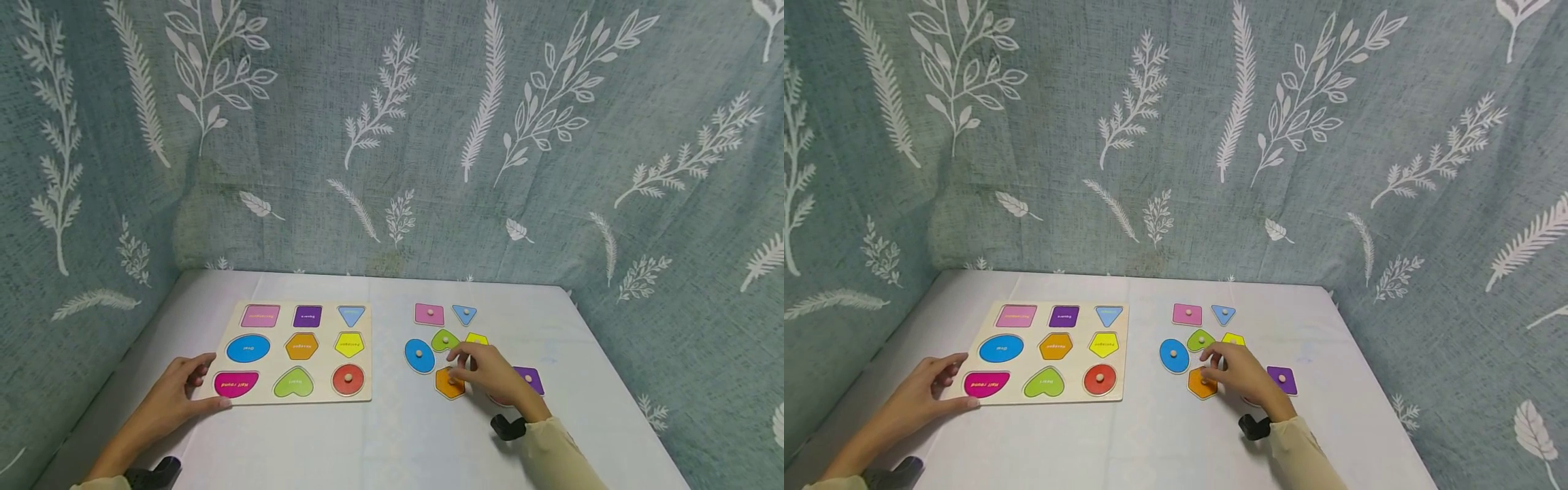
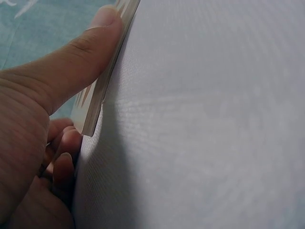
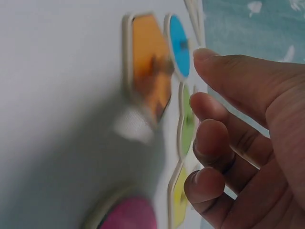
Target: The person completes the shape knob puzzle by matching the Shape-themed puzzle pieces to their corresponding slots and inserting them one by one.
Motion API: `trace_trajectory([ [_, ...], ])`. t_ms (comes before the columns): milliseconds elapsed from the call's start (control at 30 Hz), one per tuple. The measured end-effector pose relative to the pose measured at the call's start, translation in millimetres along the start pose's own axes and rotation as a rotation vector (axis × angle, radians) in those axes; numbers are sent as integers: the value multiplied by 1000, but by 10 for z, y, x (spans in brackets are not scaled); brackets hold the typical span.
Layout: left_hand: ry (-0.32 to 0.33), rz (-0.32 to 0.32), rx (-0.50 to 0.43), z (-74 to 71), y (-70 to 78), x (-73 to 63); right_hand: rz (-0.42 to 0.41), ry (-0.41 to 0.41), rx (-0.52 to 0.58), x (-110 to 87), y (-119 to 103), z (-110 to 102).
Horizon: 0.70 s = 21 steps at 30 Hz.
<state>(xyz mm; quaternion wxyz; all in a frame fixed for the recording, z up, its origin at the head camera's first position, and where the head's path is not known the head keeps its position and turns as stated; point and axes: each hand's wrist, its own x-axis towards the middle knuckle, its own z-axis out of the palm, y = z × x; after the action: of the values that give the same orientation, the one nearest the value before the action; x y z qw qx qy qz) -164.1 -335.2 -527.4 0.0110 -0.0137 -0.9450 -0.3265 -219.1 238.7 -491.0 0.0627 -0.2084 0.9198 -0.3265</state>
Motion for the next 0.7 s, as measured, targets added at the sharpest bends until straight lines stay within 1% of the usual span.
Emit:
trace_trajectory([
  [133,-5,-9,-5,-7,9,0,14,15,-20,-125,117,-48],
  [267,-7,-2,-4,-7,-4,-15,26,-6,-19,-209,180,-47],
  [467,-2,3,8,1,-13,-39,47,-22,4,-244,207,-30],
  [700,-16,-4,-11,-12,-12,-28,49,21,-18,-290,244,-88],
])
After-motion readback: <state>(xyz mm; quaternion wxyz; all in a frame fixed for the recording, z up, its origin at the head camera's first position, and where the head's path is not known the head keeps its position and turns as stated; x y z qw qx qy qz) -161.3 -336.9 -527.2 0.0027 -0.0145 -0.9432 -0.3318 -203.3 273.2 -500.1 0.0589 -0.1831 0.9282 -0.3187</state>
